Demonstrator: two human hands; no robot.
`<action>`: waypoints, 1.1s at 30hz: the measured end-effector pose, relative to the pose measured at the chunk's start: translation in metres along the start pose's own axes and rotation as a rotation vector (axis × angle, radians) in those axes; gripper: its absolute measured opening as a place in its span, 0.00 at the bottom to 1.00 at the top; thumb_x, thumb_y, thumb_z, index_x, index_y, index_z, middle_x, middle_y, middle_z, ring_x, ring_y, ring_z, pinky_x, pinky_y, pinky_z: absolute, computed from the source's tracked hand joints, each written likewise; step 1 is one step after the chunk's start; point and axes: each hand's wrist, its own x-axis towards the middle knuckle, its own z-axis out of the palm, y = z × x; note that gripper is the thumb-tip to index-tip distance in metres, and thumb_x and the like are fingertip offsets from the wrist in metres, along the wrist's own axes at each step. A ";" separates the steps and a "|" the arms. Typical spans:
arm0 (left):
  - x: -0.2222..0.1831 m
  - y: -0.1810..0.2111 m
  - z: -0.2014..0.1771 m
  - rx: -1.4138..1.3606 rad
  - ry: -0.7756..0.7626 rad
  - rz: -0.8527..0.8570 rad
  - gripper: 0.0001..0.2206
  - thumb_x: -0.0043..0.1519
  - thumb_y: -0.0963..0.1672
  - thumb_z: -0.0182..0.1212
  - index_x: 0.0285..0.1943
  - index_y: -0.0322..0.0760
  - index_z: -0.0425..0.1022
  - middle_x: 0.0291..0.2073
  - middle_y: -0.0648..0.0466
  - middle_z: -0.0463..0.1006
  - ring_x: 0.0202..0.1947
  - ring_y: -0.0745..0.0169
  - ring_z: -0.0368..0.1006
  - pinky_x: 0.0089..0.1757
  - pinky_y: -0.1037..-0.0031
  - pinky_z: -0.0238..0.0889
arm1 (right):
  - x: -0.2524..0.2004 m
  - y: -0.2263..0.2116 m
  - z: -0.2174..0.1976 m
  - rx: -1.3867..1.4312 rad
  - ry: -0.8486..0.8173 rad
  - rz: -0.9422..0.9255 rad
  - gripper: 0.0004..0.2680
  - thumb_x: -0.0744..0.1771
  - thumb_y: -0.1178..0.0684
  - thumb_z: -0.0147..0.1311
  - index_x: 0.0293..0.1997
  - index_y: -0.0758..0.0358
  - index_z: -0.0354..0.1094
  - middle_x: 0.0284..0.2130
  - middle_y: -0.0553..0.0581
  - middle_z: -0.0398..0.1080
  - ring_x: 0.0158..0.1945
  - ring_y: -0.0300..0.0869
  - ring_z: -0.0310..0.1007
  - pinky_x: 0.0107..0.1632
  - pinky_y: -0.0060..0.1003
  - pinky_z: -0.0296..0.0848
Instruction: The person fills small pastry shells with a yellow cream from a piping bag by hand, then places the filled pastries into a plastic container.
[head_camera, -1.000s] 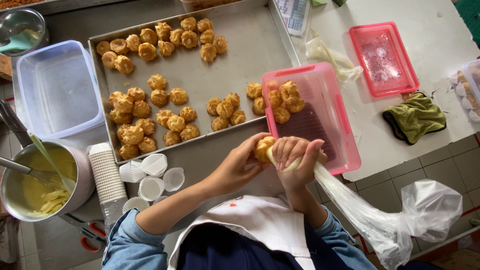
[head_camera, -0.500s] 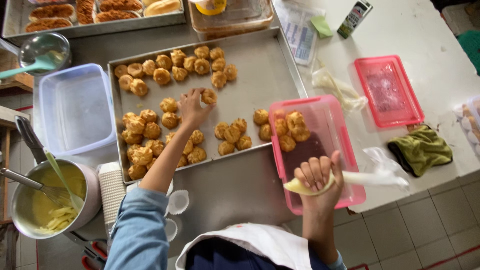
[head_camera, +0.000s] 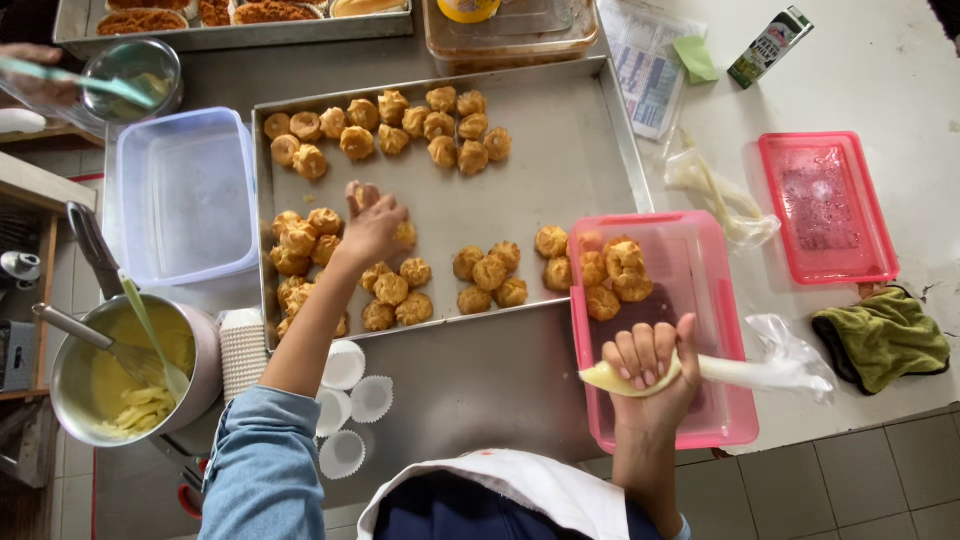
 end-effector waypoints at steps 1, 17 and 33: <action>-0.003 -0.002 0.000 0.000 0.000 -0.003 0.26 0.57 0.55 0.69 0.63 0.53 0.73 0.57 0.55 0.73 0.71 0.55 0.49 0.72 0.50 0.30 | 0.001 0.004 0.001 0.006 -0.007 0.025 0.23 0.77 0.42 0.33 0.20 0.57 0.50 0.14 0.49 0.50 0.19 0.36 0.49 0.29 0.32 0.57; -0.100 0.129 -0.016 -2.037 -0.063 0.366 0.18 0.67 0.39 0.45 0.68 0.37 0.58 0.58 0.47 0.71 0.59 0.56 0.72 0.53 0.65 0.73 | -0.031 -0.005 0.015 -0.074 -0.041 -0.051 0.24 0.77 0.41 0.34 0.19 0.57 0.50 0.14 0.49 0.49 0.18 0.36 0.47 0.28 0.31 0.56; -0.195 0.198 -0.041 -1.471 -0.117 0.709 0.31 0.62 0.34 0.61 0.75 0.38 0.54 0.63 0.48 0.68 0.66 0.58 0.68 0.58 0.65 0.68 | -0.033 0.024 0.045 -0.421 -0.079 -0.342 0.25 0.76 0.36 0.28 0.20 0.57 0.52 0.13 0.51 0.52 0.15 0.39 0.49 0.27 0.36 0.59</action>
